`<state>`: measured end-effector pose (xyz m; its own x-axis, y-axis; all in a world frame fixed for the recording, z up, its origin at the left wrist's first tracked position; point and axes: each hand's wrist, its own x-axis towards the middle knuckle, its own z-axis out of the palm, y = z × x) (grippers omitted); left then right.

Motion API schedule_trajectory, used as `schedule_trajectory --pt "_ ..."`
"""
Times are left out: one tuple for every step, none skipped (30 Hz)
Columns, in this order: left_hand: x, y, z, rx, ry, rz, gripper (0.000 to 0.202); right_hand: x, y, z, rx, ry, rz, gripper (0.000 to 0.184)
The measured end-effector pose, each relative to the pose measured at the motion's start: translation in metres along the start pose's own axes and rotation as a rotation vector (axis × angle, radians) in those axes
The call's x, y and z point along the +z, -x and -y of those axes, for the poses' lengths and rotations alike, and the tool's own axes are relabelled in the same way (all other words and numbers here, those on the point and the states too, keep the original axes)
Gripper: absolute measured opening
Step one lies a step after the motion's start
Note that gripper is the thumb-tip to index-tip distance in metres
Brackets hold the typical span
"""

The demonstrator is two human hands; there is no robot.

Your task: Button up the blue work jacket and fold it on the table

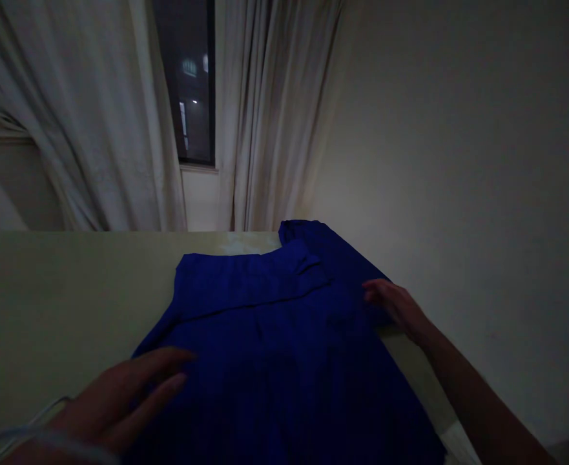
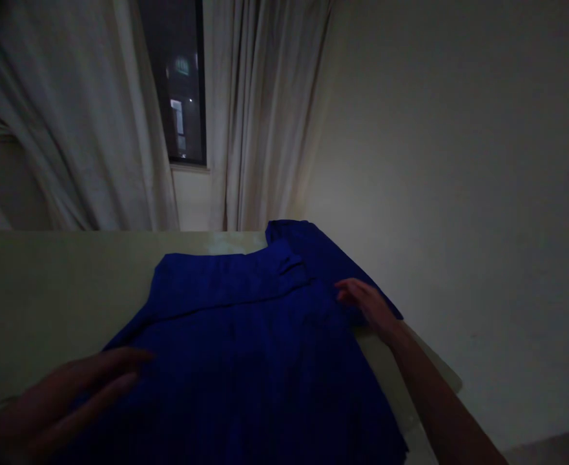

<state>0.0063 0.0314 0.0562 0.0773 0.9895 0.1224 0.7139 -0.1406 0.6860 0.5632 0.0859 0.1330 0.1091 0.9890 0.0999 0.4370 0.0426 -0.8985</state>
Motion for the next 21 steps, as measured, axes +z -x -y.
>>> schedule_trajectory --pt "0.007 -0.014 -0.014 0.115 -0.043 0.125 0.043 0.022 -0.015 0.01 -0.017 0.084 0.107 0.058" --pt "0.015 -0.029 -0.026 0.224 -0.103 0.221 0.047 0.044 -0.03 0.018 -0.054 0.18 0.198 0.052" --pt "0.025 -0.044 -0.037 0.306 -0.174 0.266 0.052 0.065 -0.045 0.024 -0.112 0.301 0.245 0.045" --pt "0.036 -0.058 -0.044 0.351 -0.251 0.24 0.057 0.085 -0.058 0.027 -0.177 0.442 0.241 0.039" --pt "0.048 -0.07 -0.046 0.372 -0.329 0.192 0.06 0.102 -0.07 0.028 -0.232 0.55 0.224 0.038" --pt "0.059 -0.08 -0.045 0.383 -0.392 0.15 0.062 0.117 -0.08 0.028 -0.264 0.613 0.216 0.041" --pt "0.069 -0.086 -0.039 0.39 -0.436 0.124 0.064 0.129 -0.088 0.025 -0.284 0.657 0.211 0.045" --pt "0.078 -0.089 -0.031 0.394 -0.458 0.112 0.064 0.137 -0.094 0.022 -0.291 0.678 0.221 0.044" --pt "0.085 -0.091 -0.022 0.397 -0.462 0.104 0.063 0.143 -0.098 0.018 -0.293 0.689 0.236 0.036" --pt "0.091 -0.09 -0.012 0.404 -0.453 0.092 0.061 0.147 -0.101 0.015 -0.299 0.708 0.247 0.025" --pt "0.094 -0.089 -0.004 0.417 -0.436 0.065 0.058 0.15 -0.102 0.013 -0.308 0.726 0.25 0.019" --pt "0.096 -0.088 0.002 0.435 -0.417 0.023 0.054 0.151 -0.103 0.013 -0.32 0.741 0.248 0.022" --pt "0.098 -0.086 0.005 0.458 -0.399 -0.025 0.05 0.151 -0.104 0.015 -0.334 0.752 0.239 0.027" --pt "0.098 -0.085 0.006 0.487 -0.383 -0.071 0.045 0.152 -0.107 0.021 -0.351 0.758 0.224 0.031" --pt "0.098 -0.084 0.004 0.521 -0.373 -0.105 0.04 0.153 -0.111 0.03 -0.368 0.759 0.206 0.033" --pt "0.098 -0.083 0.001 0.556 -0.37 -0.125 0.037 0.156 -0.117 0.043 -0.386 0.753 0.184 0.033" --pt "0.097 -0.082 -0.003 0.592 -0.378 -0.128 0.033 0.161 -0.126 0.059 -0.404 0.739 0.156 0.029" --pt "0.097 -0.081 -0.008 0.631 -0.395 -0.112 0.03 0.167 -0.137 0.079 -0.423 0.718 0.127 0.023" --pt "0.096 -0.079 -0.011 0.671 -0.418 -0.082 0.028 0.175 -0.15 0.102 -0.443 0.689 0.098 0.014" --pt "0.096 -0.077 -0.015 0.71 -0.444 -0.048 0.026 0.185 -0.164 0.127 -0.469 0.64 0.07 0.013" --pt "0.095 -0.076 -0.017 0.743 -0.465 -0.022 0.026 0.197 -0.179 0.151 -0.504 0.58 0.058 0.021"
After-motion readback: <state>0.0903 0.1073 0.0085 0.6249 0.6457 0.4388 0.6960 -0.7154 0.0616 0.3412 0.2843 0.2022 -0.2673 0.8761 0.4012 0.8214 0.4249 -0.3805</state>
